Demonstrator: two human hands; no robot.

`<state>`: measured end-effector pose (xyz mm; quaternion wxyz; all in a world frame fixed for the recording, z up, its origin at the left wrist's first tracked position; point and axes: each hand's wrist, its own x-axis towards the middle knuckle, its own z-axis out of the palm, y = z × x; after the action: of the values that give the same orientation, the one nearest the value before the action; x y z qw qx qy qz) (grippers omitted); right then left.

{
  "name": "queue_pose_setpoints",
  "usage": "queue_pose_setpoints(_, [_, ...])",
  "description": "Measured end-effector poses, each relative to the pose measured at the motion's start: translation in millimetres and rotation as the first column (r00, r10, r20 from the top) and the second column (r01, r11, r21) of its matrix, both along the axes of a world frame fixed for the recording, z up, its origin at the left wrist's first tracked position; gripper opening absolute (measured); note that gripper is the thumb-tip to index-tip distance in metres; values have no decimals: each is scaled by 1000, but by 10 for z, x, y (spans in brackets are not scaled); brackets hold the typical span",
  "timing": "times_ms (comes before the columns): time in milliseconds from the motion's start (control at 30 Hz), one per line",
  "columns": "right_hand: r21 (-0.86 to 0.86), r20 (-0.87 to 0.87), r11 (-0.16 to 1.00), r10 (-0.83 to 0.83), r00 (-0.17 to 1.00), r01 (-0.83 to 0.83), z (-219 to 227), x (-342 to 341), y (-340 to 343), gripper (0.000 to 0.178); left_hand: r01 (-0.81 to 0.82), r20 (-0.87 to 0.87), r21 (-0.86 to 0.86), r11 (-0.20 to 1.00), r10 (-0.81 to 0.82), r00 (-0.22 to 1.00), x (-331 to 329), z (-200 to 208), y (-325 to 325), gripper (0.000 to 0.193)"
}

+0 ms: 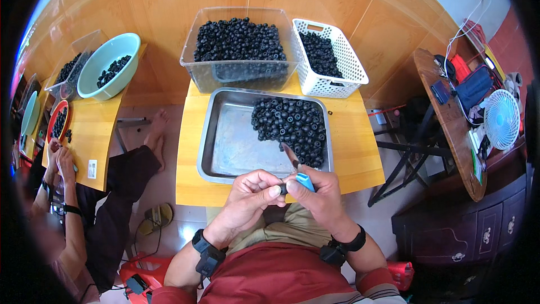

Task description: Inspecting, trimming, and sorting black molded plastic or rubber components on a metal tray using a small hand tool.

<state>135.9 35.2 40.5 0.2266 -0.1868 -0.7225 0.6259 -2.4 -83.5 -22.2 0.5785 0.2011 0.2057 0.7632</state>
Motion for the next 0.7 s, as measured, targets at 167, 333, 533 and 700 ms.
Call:
queue_pose_setpoints(167, [-192,75,981,16,997,-2,-48,-8,35,21,11,19,-13,1000,-11,1000,-13,31,17,9])
queue_pose_setpoints(333, [219,-99,974,87,991,-64,-132,-21,44,28,-15,24,-2,1000,15,1000,-23,46,34,9])
queue_pose_setpoints(533, [314,-57,949,63,996,-42,-139,42,133,26,27,36,-90,996,-24,999,38,39,52,11])
queue_pose_setpoints(700, [120,-52,946,-297,954,301,123,-43,471,22,-121,-256,-220,968,63,965,78,104,24,14])
